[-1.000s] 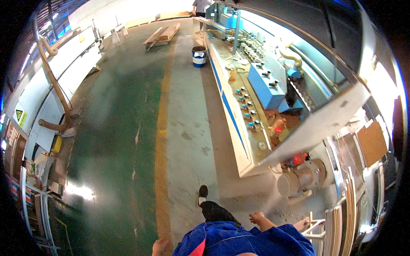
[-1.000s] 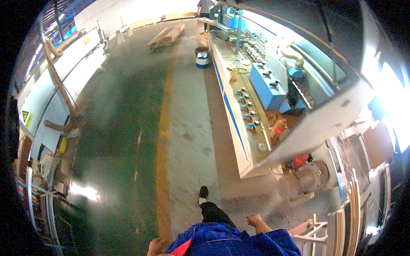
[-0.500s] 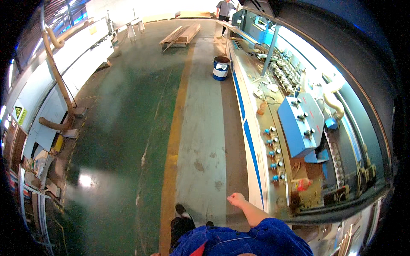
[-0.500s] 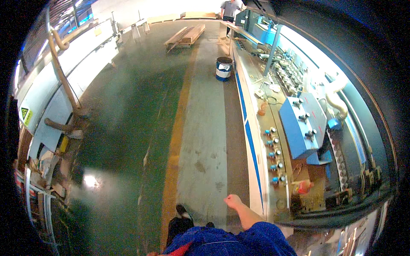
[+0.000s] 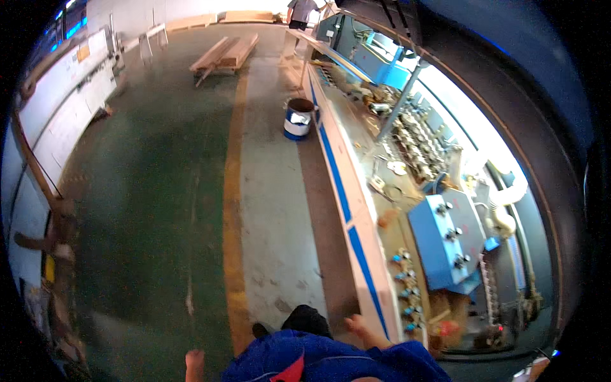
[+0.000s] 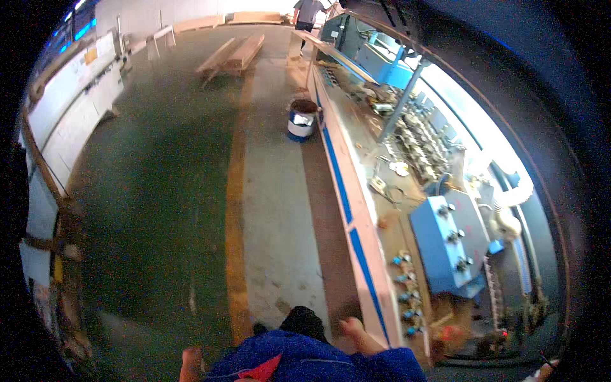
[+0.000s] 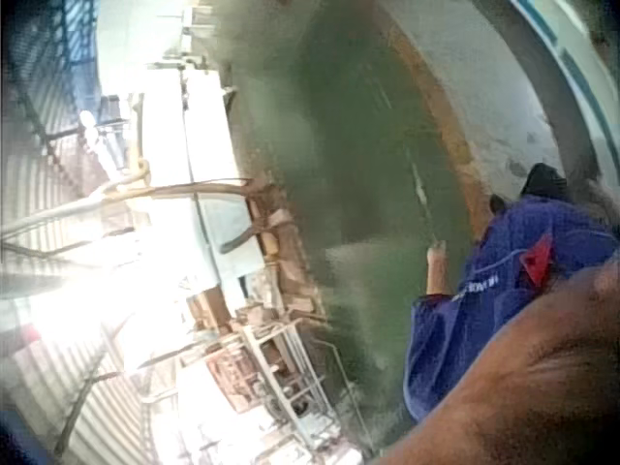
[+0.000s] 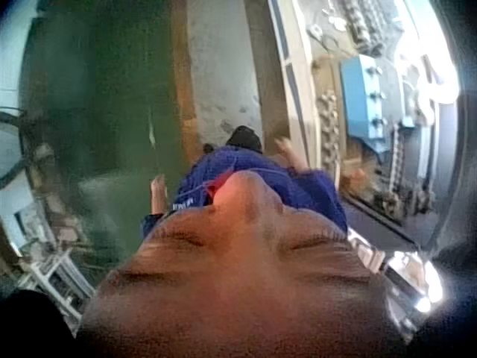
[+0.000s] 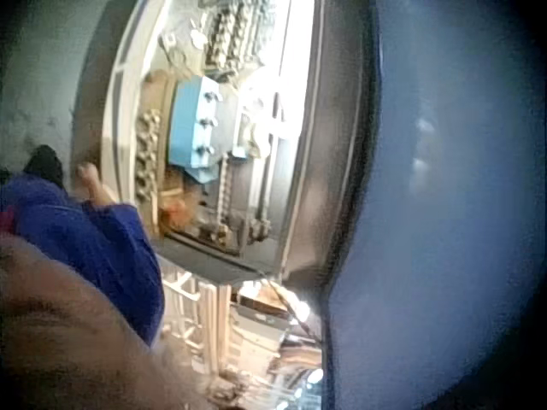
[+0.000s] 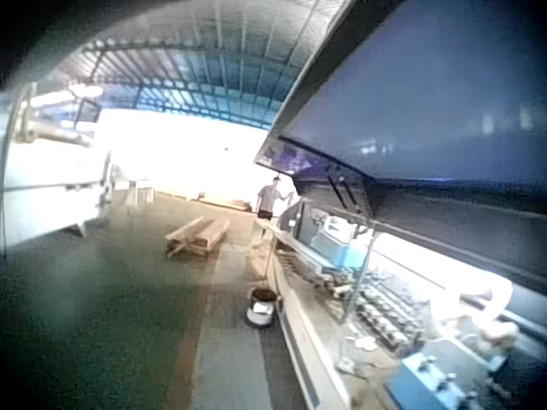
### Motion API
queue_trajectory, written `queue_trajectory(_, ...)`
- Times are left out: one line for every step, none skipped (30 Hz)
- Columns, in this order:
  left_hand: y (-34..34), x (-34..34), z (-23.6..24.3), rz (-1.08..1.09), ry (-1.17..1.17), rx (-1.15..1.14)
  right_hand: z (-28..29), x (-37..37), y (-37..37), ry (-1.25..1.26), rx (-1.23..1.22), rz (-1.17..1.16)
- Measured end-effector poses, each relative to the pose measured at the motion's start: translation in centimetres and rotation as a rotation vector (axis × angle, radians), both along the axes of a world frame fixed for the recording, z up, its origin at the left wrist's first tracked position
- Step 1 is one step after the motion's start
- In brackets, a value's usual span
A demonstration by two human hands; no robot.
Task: The person adjusts a woodworking machine using a hex key, then feeds wooden planks through the machine one at a time. They walk to a nearby table to stack processed planks and return to the machine to continue feeding more planks.
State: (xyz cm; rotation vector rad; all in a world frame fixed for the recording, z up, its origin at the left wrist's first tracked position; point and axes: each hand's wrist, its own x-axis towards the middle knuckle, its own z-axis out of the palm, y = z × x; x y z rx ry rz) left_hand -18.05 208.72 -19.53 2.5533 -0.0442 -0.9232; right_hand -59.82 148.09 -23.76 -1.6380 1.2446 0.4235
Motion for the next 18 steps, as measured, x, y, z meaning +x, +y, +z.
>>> queue_trajectory(-3.4,7.3,0.9,-0.009,-0.120,0.116,-0.6,2.1,0.0,-0.014,0.021,-0.160)
queue_trajectory(-9.4,12.5,1.5,-0.037,-0.183,-0.051,-2.7,-2.3,-2.6,-0.223,0.421,-0.581)
queue_trajectory(-13.1,17.1,-1.0,0.129,-0.173,-0.195,-4.7,-5.4,-4.5,-0.117,-0.141,-0.122)
queue_trajectory(-14.9,25.1,4.4,0.018,-0.349,-0.038,-5.6,2.3,-2.0,0.033,-0.145,0.093)
queue_trajectory(-17.8,30.5,7.1,0.045,-0.385,-0.095,-5.3,6.3,-1.0,0.061,-0.114,0.147)
queue_trajectory(-22.4,35.3,8.1,0.082,-0.398,-0.197,-4.8,9.1,-2.4,0.067,-0.134,0.180)
queue_trajectory(-25.9,39.2,9.6,0.077,-0.416,-0.206,-5.1,13.1,-3.8,0.062,-0.142,0.218)
queue_trajectory(-27.8,41.4,10.1,0.094,-0.413,-0.215,-4.9,17.5,-6.4,0.067,-0.146,0.270)
queue_trajectory(-31.9,44.4,10.8,0.019,-0.350,-0.182,-5.1,21.2,-8.8,0.055,-0.155,0.272)
queue_trajectory(-32.9,46.3,10.8,-0.035,-0.276,-0.121,-5.1,25.3,-11.5,0.041,-0.147,0.298)
queue_trajectory(-31.3,46.7,9.6,-0.138,-0.283,0.031,-4.9,31.1,-15.3,0.024,-0.153,0.382)
queue_trajectory(-34.0,49.8,8.7,-0.298,-0.313,0.155,-5.0,35.9,-18.8,-0.013,-0.186,0.414)
queue_trajectory(-35.2,50.4,7.8,-0.136,-0.188,0.084,-4.4,41.0,-22.9,0.004,-0.214,0.496)
queue_trajectory(-36.7,49.7,6.9,0.002,-0.029,0.019,-4.0,45.4,-27.1,0.042,-0.249,0.582)
queue_trajectory(-37.3,49.1,5.9,0.001,0.033,0.014,-3.4,51.0,-31.6,0.086,-0.284,0.642)
queue_trajectory(-38.1,50.0,5.0,-0.001,0.072,0.001,-2.1,57.1,-36.0,0.105,-0.296,0.596)
queue_trajectory(-42.2,52.6,2.9,-0.045,0.117,-0.068,-3.1,60.8,-43.0,0.044,-0.328,0.277)
queue_trajectory(-47.1,54.4,0.9,-0.039,0.239,-0.118,-3.3,63.4,-51.1,-0.059,-0.408,-0.035)
